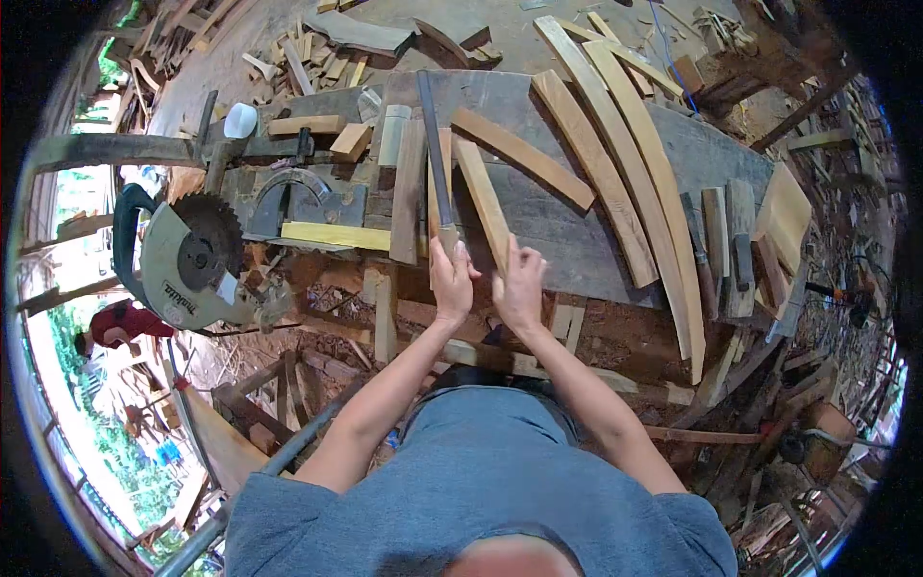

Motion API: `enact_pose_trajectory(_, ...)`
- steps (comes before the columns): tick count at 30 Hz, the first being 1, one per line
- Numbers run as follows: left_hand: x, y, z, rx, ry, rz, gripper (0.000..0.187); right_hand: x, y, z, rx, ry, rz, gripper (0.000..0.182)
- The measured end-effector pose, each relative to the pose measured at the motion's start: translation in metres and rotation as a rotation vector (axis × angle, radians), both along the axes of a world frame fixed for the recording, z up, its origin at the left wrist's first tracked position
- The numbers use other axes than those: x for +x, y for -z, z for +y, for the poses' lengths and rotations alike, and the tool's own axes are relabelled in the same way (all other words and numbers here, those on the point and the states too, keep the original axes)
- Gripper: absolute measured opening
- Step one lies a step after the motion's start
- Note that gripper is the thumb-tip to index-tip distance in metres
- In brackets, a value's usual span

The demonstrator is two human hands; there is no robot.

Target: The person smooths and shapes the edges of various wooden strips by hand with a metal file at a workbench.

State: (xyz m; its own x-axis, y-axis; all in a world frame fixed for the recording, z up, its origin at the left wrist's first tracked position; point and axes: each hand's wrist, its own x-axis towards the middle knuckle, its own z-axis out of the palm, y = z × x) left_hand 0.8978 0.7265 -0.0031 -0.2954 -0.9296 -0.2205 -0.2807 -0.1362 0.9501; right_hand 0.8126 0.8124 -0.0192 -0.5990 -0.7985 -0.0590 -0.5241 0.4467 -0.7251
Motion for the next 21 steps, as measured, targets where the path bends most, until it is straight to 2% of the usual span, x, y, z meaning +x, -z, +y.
enact_pose_trajectory(1,0.003,0.0,0.0,0.002,-0.005,0.006,0.019,0.0,0.0,-0.01,-0.044,-0.043,-0.029,0.065)
enact_pose_trajectory(4,0.004,-0.008,0.006,-0.029,-0.075,0.002,0.028,-0.031,0.007,-0.042,-0.143,-0.079,0.069,0.057)
enact_pose_trajectory(6,0.008,-0.011,0.008,-0.072,-0.064,0.049,0.027,-0.057,0.002,-0.055,0.002,0.122,0.432,0.057)
enact_pose_trajectory(8,0.006,-0.029,0.016,0.015,-0.097,0.088,0.025,-0.09,0.012,-0.054,0.093,0.209,0.642,0.058)
enact_pose_trajectory(9,0.009,-0.037,0.018,-0.03,-0.017,0.125,0.022,-0.104,0.017,-0.05,0.09,0.206,0.648,0.058)
enact_pose_trajectory(10,0.005,-0.053,0.022,-0.027,-0.018,0.132,0.022,-0.117,0.022,-0.043,0.13,0.122,0.635,0.057)
enact_pose_trajectory(12,-0.007,-0.094,0.029,0.05,-0.056,0.403,0.02,-0.124,0.026,-0.04,0.174,0.034,0.625,0.055)
enact_pose_trajectory(14,-0.009,-0.113,0.031,0.04,0.007,0.418,0.019,-0.121,0.025,-0.042,0.217,-0.093,0.419,0.047)
enact_pose_trajectory(15,-0.009,-0.118,0.03,0.024,0.076,0.432,0.018,-0.112,0.024,-0.041,0.103,-0.045,0.319,0.041)
enact_pose_trajectory(16,-0.009,-0.12,0.029,0.017,0.067,0.438,0.018,-0.103,0.022,-0.041,0.096,-0.054,0.325,0.041)
enact_pose_trajectory(18,-0.006,-0.122,0.029,-0.025,0.121,0.423,0.019,-0.073,0.002,-0.045,-0.003,0.074,0.04,0.041)
enact_pose_trajectory(21,-0.002,-0.125,0.031,-0.037,0.137,0.425,0.021,-0.027,-0.02,-0.055,-0.089,0.093,-0.059,0.042)
